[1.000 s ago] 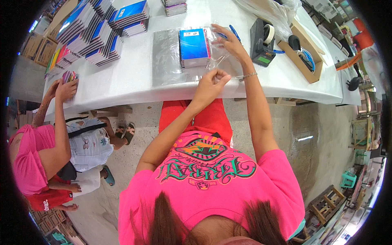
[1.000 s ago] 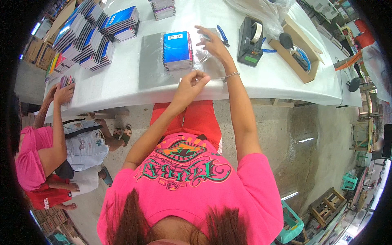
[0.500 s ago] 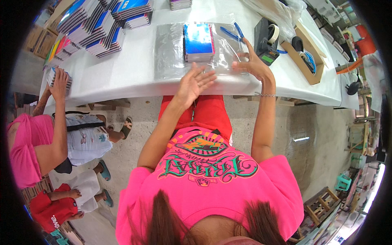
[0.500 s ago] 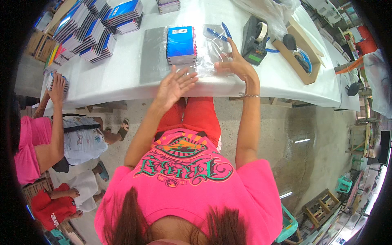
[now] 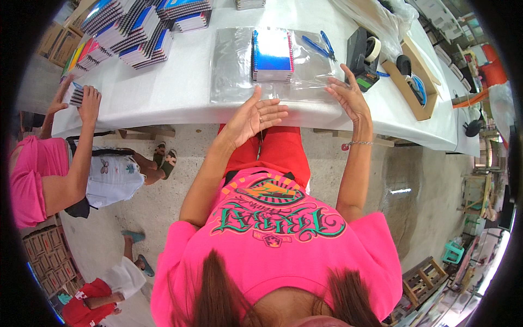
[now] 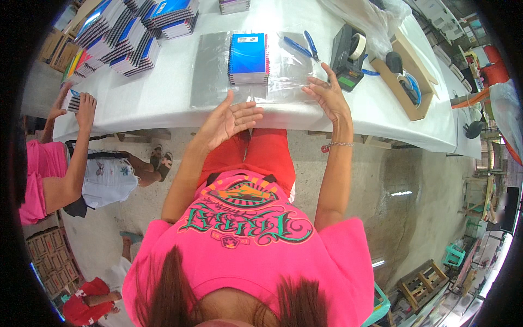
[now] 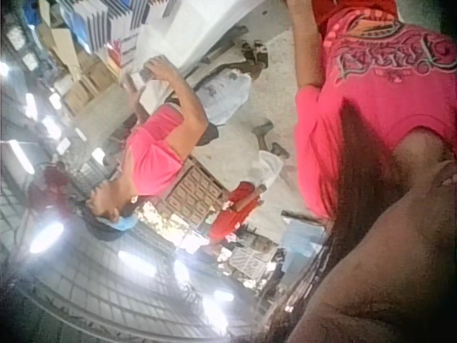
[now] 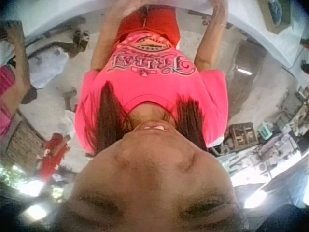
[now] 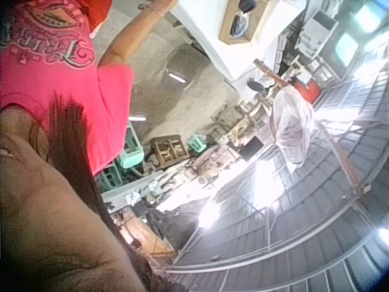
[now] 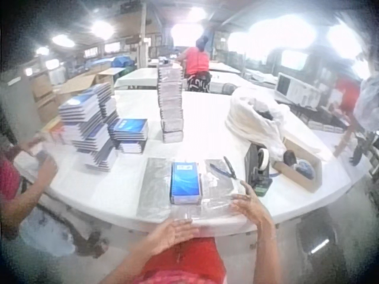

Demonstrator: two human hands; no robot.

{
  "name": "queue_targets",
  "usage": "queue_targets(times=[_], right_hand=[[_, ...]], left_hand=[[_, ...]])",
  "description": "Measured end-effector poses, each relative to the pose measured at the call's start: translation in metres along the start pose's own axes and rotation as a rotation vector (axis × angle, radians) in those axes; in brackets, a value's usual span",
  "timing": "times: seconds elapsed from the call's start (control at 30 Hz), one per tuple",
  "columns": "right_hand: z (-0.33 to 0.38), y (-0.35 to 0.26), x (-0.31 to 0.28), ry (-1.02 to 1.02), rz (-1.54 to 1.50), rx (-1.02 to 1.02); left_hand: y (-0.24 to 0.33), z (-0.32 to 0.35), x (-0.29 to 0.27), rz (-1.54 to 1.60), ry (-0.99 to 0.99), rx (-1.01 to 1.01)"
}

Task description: The person places stacks of spiral-bound notebooks into clear plastic bags on a white table. They fold the bag edges and seal them with tape from a dispenser. A coworker in a pink shirt is visible across the table handling similar notebooks.

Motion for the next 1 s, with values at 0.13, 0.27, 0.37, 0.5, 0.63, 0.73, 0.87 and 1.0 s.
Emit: queue_targets(times=[0.13, 0.27, 0.37, 0.5, 0.63, 0.73, 0.87, 1.0], right_hand=[[-0.002, 0.008, -0.008, 0.053, -0.029, -0.002], [0.004, 0.006, 0.012, 0.116, 0.066, -0.113], [-0.005, 0.013, 0.014, 0.125, -0.102, -0.127], [-0.014, 0.019, 0.011, 0.127, -0.326, -0.117], [-0.013, 0.02, 0.012, 0.121, -0.424, -0.124], [-0.013, 0.022, 0.011, 0.111, -0.431, -0.116], [-0.012, 0.021, 0.009, 0.117, -0.327, -0.085], [-0.008, 0.002, 0.011, 0.124, 0.129, 0.025]], left_hand=[[0.015, 0.008, -0.013, -0.272, 0.197, 0.108], [0.023, 0.013, -0.004, -0.217, 0.043, 0.106], [0.011, 0.004, 0.0, 0.159, -0.113, -0.043], [0.02, -0.004, -0.008, 0.362, 0.003, 0.08], [0.039, 0.004, -0.036, 0.26, 0.128, 0.257], [0.056, 0.003, -0.056, 0.278, 0.218, 0.288], [0.083, 0.008, -0.066, -0.021, 0.462, 0.376], [0.114, 0.021, -0.09, -0.723, 0.773, 0.291]])
Point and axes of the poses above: each hand's wrist, its own z-axis away from the middle knuckle, its own x-axis out of the palm, y = z × x, the point moved 5 cm from there along -z, towards the middle knuckle, and after that the axes turned 1 degree about -y, right-handed, at the moved point
